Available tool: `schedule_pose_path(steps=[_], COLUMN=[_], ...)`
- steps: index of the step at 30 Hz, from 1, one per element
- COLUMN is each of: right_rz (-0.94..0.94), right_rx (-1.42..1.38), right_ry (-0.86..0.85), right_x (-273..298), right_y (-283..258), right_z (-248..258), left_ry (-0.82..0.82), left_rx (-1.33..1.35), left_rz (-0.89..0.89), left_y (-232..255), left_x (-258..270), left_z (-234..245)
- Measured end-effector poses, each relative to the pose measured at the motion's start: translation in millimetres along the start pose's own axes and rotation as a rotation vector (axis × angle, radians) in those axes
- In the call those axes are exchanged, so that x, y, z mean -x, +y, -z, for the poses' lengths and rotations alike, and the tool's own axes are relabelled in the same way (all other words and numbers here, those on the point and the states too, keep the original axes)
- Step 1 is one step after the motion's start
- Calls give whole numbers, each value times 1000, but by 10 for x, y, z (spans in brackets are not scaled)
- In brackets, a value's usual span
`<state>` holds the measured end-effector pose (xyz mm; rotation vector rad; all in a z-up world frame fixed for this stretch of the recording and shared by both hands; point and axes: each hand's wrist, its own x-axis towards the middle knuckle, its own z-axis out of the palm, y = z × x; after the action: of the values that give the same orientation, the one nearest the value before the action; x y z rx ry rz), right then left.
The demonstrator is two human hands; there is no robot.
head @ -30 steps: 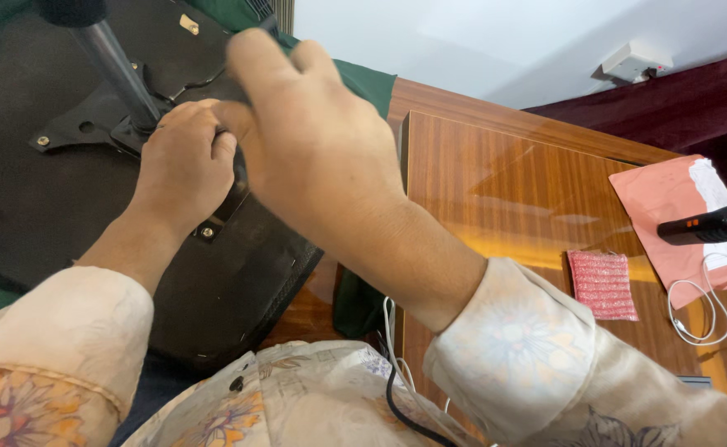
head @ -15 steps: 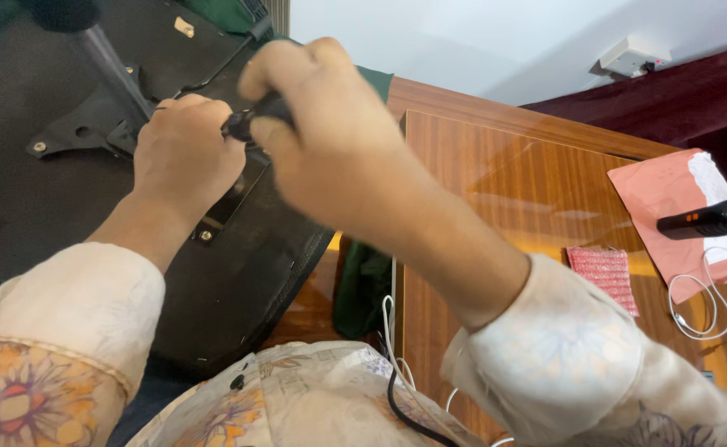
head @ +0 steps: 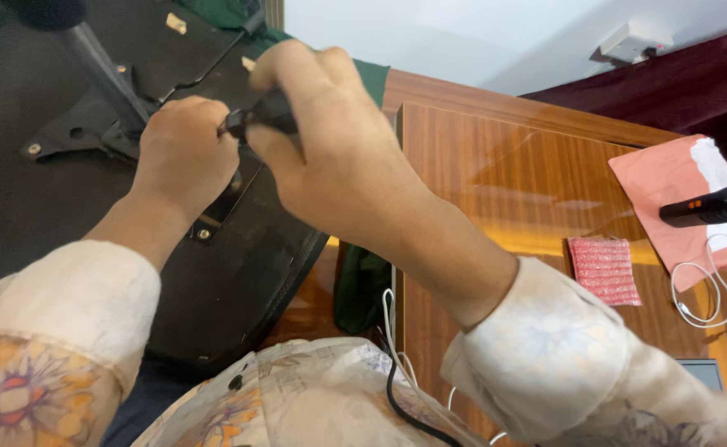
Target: The person uses a screwdriver to loosen and remove screws from the underside of an office chair seat. They work on multiple fasteners around the central mounting plate, then lift the seat to reposition it and continue unscrewing.
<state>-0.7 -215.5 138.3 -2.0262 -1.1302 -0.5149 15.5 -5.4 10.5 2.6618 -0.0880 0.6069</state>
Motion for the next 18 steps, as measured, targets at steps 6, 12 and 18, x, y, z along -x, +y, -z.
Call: schedule_pose_path(steps=[6, 12, 18], right_rz=[10, -185, 91], right_rx=[112, 214, -18], right_ry=[-230, -68, -177], right_x=[3, -32, -60], right_y=[101, 85, 59], right_z=[50, -35, 135], left_ry=[-75, -15, -34], left_rx=[35, 86, 93], left_rz=[113, 72, 104], left_y=[19, 33, 68], left_x=[2, 21, 29], left_z=[4, -18, 22])
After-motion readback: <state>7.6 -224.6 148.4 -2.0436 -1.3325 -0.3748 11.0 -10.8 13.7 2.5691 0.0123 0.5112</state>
